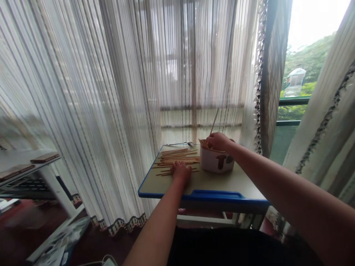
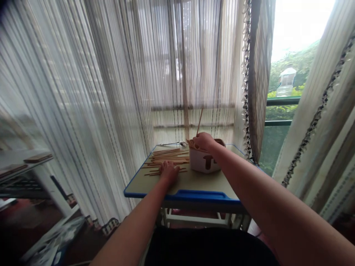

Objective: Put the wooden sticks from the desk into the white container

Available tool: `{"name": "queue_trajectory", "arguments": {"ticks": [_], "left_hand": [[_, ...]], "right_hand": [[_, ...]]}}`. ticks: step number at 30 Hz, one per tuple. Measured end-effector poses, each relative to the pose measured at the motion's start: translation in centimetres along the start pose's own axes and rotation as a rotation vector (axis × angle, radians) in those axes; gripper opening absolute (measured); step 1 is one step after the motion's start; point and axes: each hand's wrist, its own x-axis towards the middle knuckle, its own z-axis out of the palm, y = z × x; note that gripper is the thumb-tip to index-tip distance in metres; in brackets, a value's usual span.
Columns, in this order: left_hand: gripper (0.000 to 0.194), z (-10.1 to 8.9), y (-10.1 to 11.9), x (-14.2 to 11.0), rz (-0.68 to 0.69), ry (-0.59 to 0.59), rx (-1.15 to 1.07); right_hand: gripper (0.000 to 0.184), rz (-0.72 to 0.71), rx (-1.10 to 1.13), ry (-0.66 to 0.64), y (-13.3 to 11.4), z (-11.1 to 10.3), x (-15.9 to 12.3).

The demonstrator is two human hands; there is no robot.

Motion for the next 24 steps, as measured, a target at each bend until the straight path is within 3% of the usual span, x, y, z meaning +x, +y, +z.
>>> {"name": "queue_trajectory", "arguments": {"ticks": [7,11,15,20,24], "left_hand": [[0.035,0.6,-0.2,0.4,0.013,0.044,-0.001],[0.035,0.6,-0.2,0.4,0.02,0.053,-0.001],[0.035,0.5,-0.2,0.2,0.044,0.053,-0.03],[0.038,0.2,-0.1,0.0,0.036,0.022,-0.039],[0.039,0.1,-0.1,0.0,0.026,-0.007,-0.03]], "right_hand": [[0.02,0.035,-0.065,-0.041,-0.1,0.1,0.7],[0.038,0.041,-0.032,-0.079,-0.3,0.5,0.9],[0.05,0.138,0.038,-0.129,-1.2,0.9,1.4],[0.039,0.109,0.098,-0.089,-1.9,0.5,1.5],[0.019,0.134,0.315,-0.058,-2.4,0.5,1.4]]}}
